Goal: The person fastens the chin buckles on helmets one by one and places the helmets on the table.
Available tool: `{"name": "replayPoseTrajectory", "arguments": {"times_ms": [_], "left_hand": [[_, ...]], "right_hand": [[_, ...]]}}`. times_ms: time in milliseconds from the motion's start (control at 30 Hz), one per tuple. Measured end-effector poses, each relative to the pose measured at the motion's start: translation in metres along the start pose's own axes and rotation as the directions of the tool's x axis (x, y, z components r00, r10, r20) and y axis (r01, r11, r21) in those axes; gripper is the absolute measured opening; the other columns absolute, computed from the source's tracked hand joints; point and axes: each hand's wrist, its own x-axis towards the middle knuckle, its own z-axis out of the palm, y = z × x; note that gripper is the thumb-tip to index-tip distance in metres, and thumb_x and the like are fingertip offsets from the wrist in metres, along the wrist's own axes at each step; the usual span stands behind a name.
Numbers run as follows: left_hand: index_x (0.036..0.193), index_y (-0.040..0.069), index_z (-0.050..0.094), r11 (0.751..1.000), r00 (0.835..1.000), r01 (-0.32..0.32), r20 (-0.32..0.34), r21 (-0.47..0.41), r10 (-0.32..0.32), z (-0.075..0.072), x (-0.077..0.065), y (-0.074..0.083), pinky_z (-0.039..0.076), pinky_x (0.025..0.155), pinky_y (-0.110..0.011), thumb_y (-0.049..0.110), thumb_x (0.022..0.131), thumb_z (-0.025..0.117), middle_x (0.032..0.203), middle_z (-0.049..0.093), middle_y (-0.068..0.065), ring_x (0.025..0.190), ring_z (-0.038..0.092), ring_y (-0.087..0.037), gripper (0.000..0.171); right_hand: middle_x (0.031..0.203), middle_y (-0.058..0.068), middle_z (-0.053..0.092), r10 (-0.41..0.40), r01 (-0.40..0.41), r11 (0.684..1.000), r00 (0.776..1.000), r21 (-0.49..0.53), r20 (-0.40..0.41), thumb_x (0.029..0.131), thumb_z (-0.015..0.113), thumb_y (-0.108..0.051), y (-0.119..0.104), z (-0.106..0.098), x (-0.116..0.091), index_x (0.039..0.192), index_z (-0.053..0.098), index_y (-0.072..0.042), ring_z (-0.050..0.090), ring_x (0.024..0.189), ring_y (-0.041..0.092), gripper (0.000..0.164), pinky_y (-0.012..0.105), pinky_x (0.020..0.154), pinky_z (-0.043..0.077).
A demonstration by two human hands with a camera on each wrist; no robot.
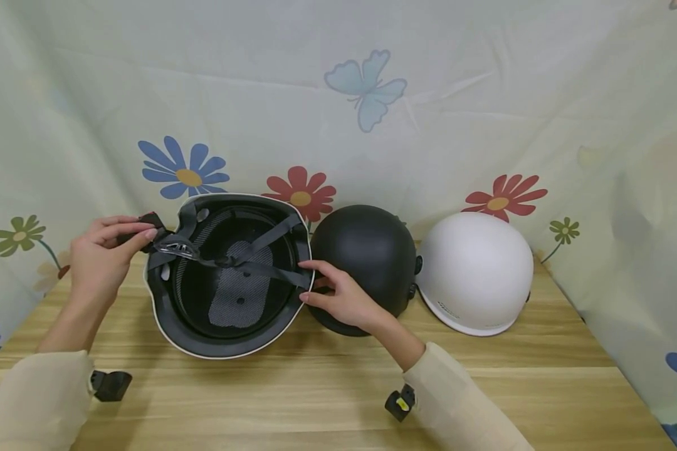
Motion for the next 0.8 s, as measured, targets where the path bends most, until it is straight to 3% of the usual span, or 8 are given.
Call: {"name": "replayPoseTrajectory", "arguments": {"times_ms": [267, 533, 667, 800], "left_hand": [[0.103, 0.000, 0.068, 0.996, 0.999, 0.008, 0.043, -0.092, -0.004, -0.0014, 0.0002, -0.0025, 0.041, 0.072, -0.006, 0.020, 0.080, 0.071, 0.098, 0.059, 0.014, 0.099, 0.048, -0.005, 0.030], [0.098, -0.002, 0.069, 0.990, 0.997, -0.070, 0.012, -0.124, 0.072, 0.0005, -0.0021, -0.0019, 0.041, 0.069, -0.008, 0.012, 0.079, 0.072, 0.093, 0.060, 0.013, 0.094, 0.049, -0.006, 0.024], [0.096, 0.001, 0.068, 0.988, 0.994, -0.106, -0.011, -0.111, 0.105, 0.0009, -0.0040, -0.0014, 0.041, 0.061, -0.010, 0.009, 0.079, 0.071, 0.088, 0.060, 0.012, 0.078, 0.052, -0.005, 0.019], [0.100, 0.015, 0.061, 0.994, 0.995, -0.104, -0.010, -0.023, 0.104, 0.0009, -0.0065, 0.0008, 0.038, 0.062, -0.010, 0.013, 0.081, 0.070, 0.088, 0.055, 0.014, 0.073, 0.050, -0.003, 0.021]], "right_hand": [[0.113, 0.013, 0.052, 0.000, 0.000, 1.000, 1.000, 0.007, 0.005, 0.086, 0.062, -0.005, -0.0002, -0.0004, 0.0002, 0.132, 0.043, -0.006, 0.058, 0.097, 0.027, 0.050, 0.028, 0.080, 0.049], [0.115, 0.013, 0.051, 0.008, -0.008, 1.000, 1.000, 0.023, 0.002, 0.086, 0.062, -0.005, -0.0016, -0.0005, 0.0002, 0.132, 0.044, -0.006, 0.057, 0.099, 0.028, 0.049, 0.027, 0.079, 0.048], [0.115, 0.014, 0.051, 0.006, -0.006, 1.000, 1.000, 0.022, 0.008, 0.086, 0.062, -0.005, -0.0017, -0.0008, 0.0001, 0.132, 0.043, -0.005, 0.057, 0.099, 0.027, 0.049, 0.027, 0.080, 0.048], [0.115, 0.014, 0.051, 0.009, -0.009, 1.000, 1.000, 0.019, 0.010, 0.086, 0.062, -0.005, -0.0006, -0.0009, 0.0005, 0.132, 0.043, -0.005, 0.058, 0.098, 0.026, 0.050, 0.027, 0.080, 0.048]]}}
